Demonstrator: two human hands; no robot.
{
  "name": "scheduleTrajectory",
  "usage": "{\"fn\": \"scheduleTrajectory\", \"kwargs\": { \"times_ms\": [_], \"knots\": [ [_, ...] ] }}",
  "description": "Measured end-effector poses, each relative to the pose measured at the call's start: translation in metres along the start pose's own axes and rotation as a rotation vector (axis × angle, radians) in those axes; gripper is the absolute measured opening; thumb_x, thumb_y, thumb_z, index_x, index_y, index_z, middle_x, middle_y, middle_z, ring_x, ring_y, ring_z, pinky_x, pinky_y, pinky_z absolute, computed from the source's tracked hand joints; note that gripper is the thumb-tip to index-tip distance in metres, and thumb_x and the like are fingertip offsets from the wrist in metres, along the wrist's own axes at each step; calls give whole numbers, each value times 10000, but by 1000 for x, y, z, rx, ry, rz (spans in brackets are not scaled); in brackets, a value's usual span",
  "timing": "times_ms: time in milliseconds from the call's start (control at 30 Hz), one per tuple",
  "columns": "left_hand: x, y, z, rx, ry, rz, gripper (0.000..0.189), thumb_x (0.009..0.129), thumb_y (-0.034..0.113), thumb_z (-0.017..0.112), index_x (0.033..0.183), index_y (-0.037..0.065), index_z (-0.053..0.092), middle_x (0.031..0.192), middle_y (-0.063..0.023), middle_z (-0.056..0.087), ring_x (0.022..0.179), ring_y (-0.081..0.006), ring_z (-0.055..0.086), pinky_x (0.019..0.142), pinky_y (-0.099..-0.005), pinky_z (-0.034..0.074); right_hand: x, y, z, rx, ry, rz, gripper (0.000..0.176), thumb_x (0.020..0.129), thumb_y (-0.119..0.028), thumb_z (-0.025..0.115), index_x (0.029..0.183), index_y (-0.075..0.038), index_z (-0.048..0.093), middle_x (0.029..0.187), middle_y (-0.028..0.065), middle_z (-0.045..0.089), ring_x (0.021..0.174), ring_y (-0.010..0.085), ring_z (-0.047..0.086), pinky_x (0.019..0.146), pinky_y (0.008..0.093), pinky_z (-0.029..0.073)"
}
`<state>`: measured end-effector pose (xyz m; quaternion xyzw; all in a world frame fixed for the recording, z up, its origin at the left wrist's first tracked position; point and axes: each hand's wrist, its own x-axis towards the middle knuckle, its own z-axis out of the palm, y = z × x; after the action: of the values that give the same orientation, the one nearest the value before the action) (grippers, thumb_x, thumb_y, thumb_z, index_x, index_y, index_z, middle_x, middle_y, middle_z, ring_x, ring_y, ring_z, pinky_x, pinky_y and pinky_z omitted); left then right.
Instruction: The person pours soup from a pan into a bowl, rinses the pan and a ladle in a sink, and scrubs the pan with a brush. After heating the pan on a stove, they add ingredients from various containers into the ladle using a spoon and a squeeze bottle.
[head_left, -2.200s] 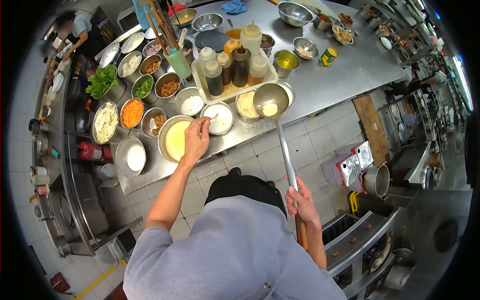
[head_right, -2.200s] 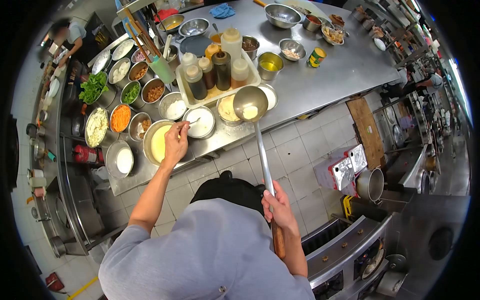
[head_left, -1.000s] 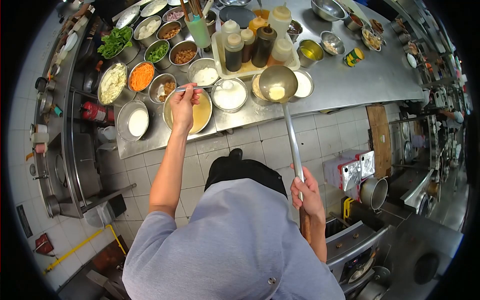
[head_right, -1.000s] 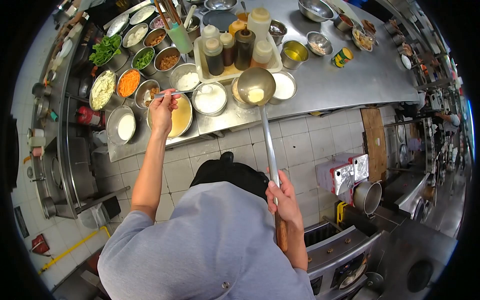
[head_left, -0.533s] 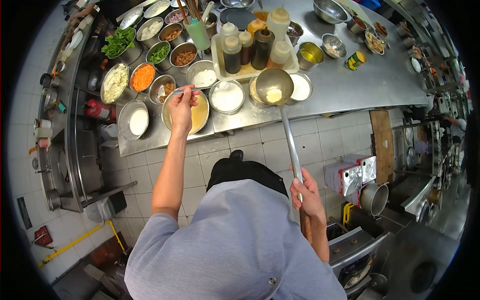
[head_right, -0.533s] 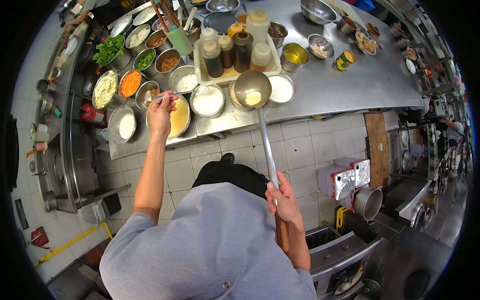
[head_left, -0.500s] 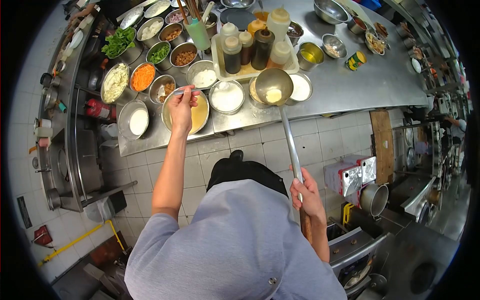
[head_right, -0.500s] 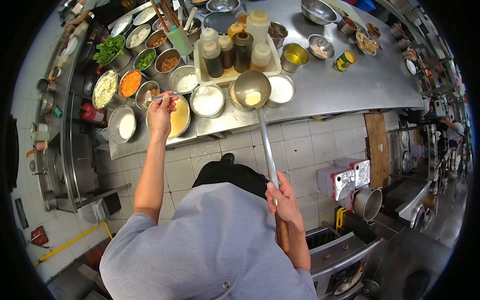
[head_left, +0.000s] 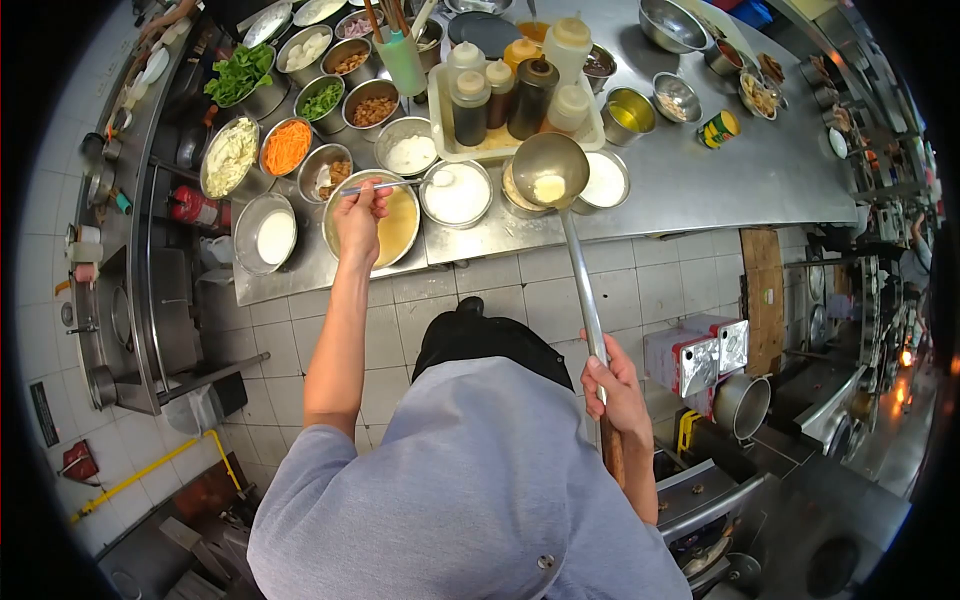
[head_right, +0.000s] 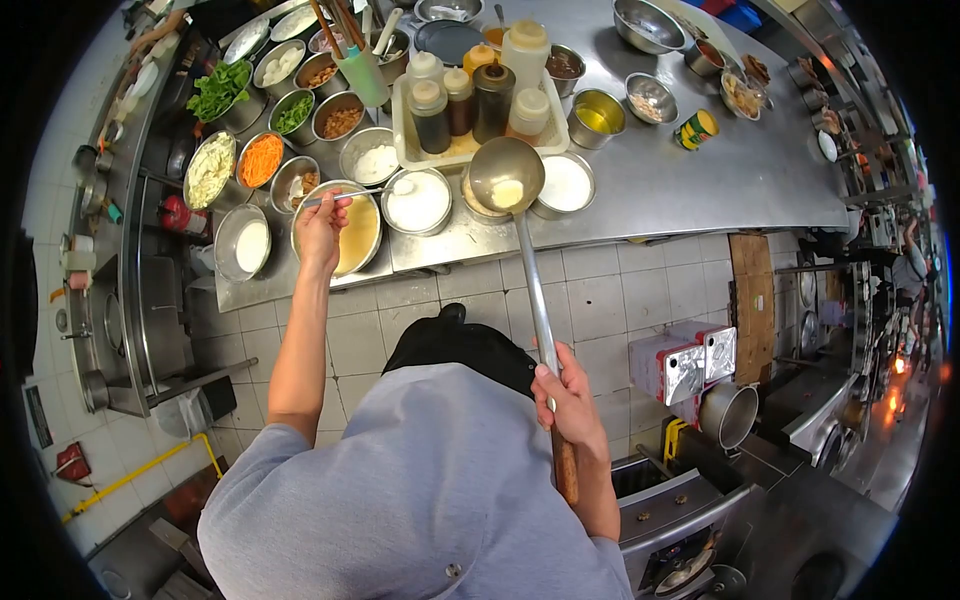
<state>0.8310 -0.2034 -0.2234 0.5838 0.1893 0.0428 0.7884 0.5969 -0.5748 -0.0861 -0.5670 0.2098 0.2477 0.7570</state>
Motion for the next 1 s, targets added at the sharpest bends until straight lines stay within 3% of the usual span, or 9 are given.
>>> {"fn": "scheduleTrajectory", "kwargs": {
  "times_ms": [167, 300, 733, 833, 1000],
  "knots": [
    [-9, -6, 22, 225, -59, 180, 235, 1015, 198, 577, 1077, -4, 679, 889, -69, 715, 698, -63, 568, 619, -219, 469, 3, -2, 5, -8, -1, 6, 398, 1023, -178, 502, 1393, -53, 422, 622, -7, 452, 407, 61, 391, 391, 237, 344],
    [-20, -13, 40, 305, -148, 126, 236, 1018, 191, 569, 1067, -14, 675, 857, -53, 697, 651, -63, 536, 590, -226, 458, 6, -1, 10, 1, 2, 4, 398, 1021, -176, 506, 1391, -54, 425, 621, -5, 453, 406, 62, 391, 389, 239, 340],
    [-2, 22, 17, -7, -99, -58, 278, 1029, 200, 544, 1071, -45, 669, 860, -91, 720, 638, -81, 539, 610, -224, 470, 7, 1, 25, 0, 8, -1, 402, 1019, -176, 510, 1393, -52, 429, 625, -6, 456, 413, 61, 394, 397, 233, 345],
    [-12, 43, 28, -39, -152, 2, 262, 1022, 205, 563, 1106, -21, 666, 886, -91, 722, 665, -67, 556, 620, -214, 478, 11, 6, 31, -20, -4, 11, 414, 1030, -174, 485, 1421, -52, 422, 653, -4, 458, 408, 56, 393, 387, 227, 340],
    [-60, 72, 58, 371, -298, 378, 243, 1019, 180, 565, 1086, -21, 684, 900, -82, 722, 687, -67, 559, 633, -213, 469, 13, 0, 47, 29, -71, 43, 401, 1030, -176, 489, 1404, -46, 429, 655, -5, 457, 422, 56, 391, 402, 230, 351]
  ]
}}
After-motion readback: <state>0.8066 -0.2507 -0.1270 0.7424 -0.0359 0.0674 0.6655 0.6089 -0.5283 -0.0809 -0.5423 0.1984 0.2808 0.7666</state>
